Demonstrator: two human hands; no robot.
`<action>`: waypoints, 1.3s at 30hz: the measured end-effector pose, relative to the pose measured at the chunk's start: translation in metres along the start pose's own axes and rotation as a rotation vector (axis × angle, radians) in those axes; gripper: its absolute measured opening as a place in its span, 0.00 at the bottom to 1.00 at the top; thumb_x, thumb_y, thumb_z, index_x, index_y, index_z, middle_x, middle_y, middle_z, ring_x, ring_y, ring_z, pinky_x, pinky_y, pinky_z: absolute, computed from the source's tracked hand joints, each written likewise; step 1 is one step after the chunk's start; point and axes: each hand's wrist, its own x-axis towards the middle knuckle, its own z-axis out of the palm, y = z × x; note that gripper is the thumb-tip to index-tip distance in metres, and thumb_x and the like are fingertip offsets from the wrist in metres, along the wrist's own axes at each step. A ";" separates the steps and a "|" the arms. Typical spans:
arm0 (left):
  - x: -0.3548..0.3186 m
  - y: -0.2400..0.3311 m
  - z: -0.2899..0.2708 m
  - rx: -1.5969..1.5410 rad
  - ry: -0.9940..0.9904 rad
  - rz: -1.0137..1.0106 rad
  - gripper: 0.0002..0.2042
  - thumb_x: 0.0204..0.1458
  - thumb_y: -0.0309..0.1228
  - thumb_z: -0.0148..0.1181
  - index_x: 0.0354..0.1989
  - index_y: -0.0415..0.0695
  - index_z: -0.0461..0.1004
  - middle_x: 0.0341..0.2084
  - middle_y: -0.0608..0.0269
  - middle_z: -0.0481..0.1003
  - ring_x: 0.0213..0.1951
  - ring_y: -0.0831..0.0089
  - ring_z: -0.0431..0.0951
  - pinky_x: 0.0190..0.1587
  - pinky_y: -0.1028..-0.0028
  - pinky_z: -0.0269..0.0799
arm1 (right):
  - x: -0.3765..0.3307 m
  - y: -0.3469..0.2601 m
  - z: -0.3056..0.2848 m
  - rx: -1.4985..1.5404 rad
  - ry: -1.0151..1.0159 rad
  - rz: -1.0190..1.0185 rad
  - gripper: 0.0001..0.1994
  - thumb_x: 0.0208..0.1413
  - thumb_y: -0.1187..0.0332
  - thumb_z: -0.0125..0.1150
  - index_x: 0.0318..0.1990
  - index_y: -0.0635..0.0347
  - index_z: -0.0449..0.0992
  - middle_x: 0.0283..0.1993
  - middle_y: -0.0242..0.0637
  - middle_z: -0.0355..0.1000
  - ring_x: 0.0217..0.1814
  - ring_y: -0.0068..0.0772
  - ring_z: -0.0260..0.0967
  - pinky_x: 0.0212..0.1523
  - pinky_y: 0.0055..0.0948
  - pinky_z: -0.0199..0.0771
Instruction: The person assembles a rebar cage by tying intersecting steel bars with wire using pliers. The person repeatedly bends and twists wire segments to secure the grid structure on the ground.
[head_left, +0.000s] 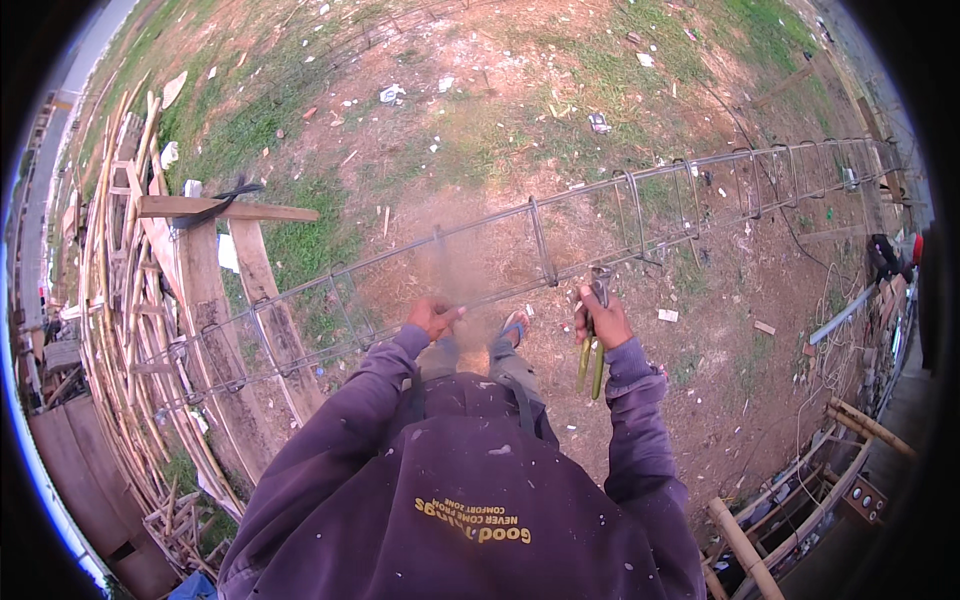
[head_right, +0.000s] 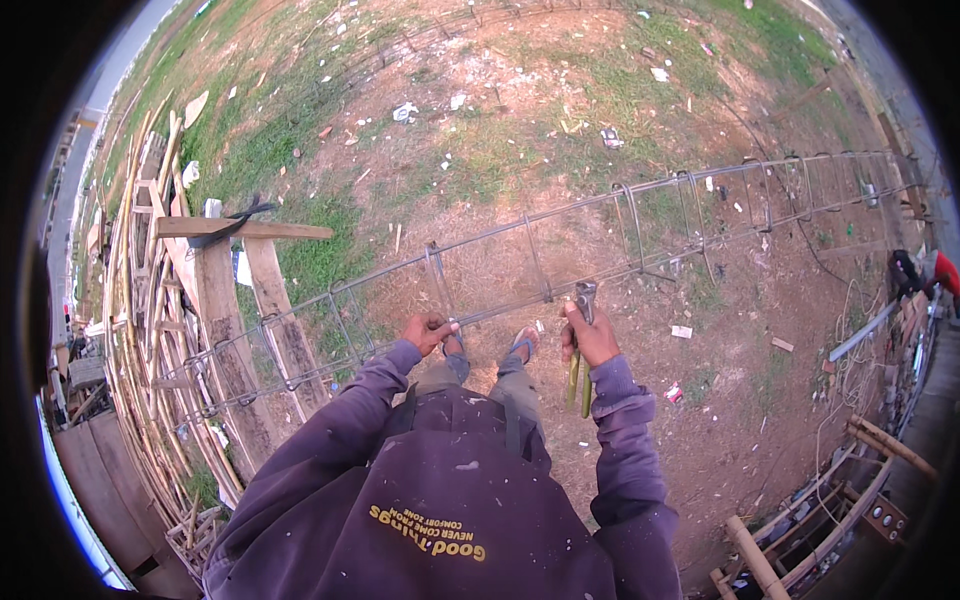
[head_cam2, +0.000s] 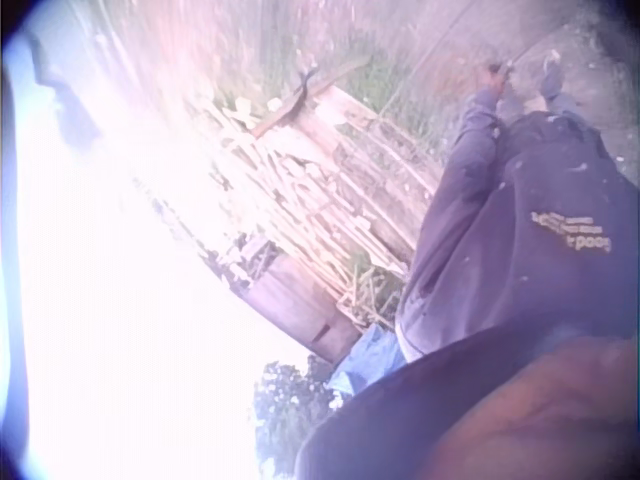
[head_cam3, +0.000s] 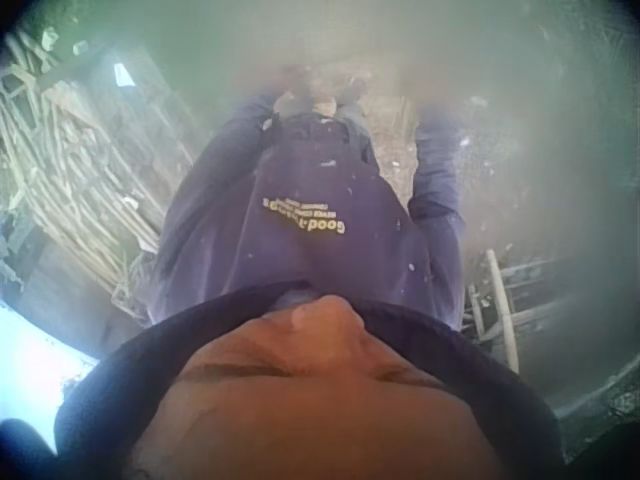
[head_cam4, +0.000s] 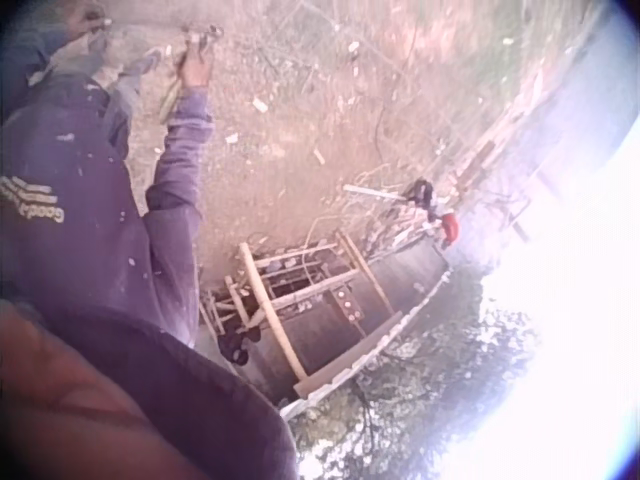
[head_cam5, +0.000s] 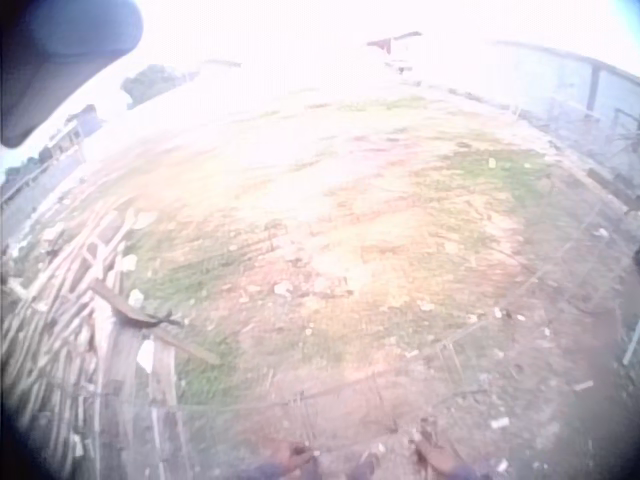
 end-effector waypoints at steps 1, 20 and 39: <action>0.000 0.000 -0.001 0.036 -0.015 -0.018 0.18 0.50 0.43 0.66 0.24 0.37 0.77 0.18 0.63 0.76 0.22 0.78 0.73 0.25 0.73 0.67 | 0.011 0.027 0.024 -0.194 -0.097 0.155 0.12 0.60 0.64 0.54 0.44 0.62 0.66 0.26 0.35 0.68 0.19 0.26 0.68 0.16 0.31 0.72; -0.002 0.003 -0.010 -0.041 0.017 0.202 0.20 0.49 0.48 0.60 0.31 0.39 0.81 0.24 0.48 0.78 0.29 0.57 0.78 0.35 0.63 0.71 | 0.028 0.087 0.136 -1.328 -0.222 -0.261 0.43 0.47 0.81 0.48 0.71 0.40 0.42 0.52 0.50 0.66 0.53 0.58 0.65 0.55 0.41 0.67; -0.001 0.006 -0.009 -0.022 0.025 0.171 0.17 0.51 0.42 0.58 0.27 0.38 0.78 0.22 0.43 0.75 0.28 0.46 0.75 0.34 0.57 0.69 | 0.029 0.109 0.157 -1.156 0.043 -0.150 0.18 0.59 0.53 0.52 0.40 0.61 0.72 0.31 0.59 0.72 0.38 0.64 0.70 0.39 0.54 0.68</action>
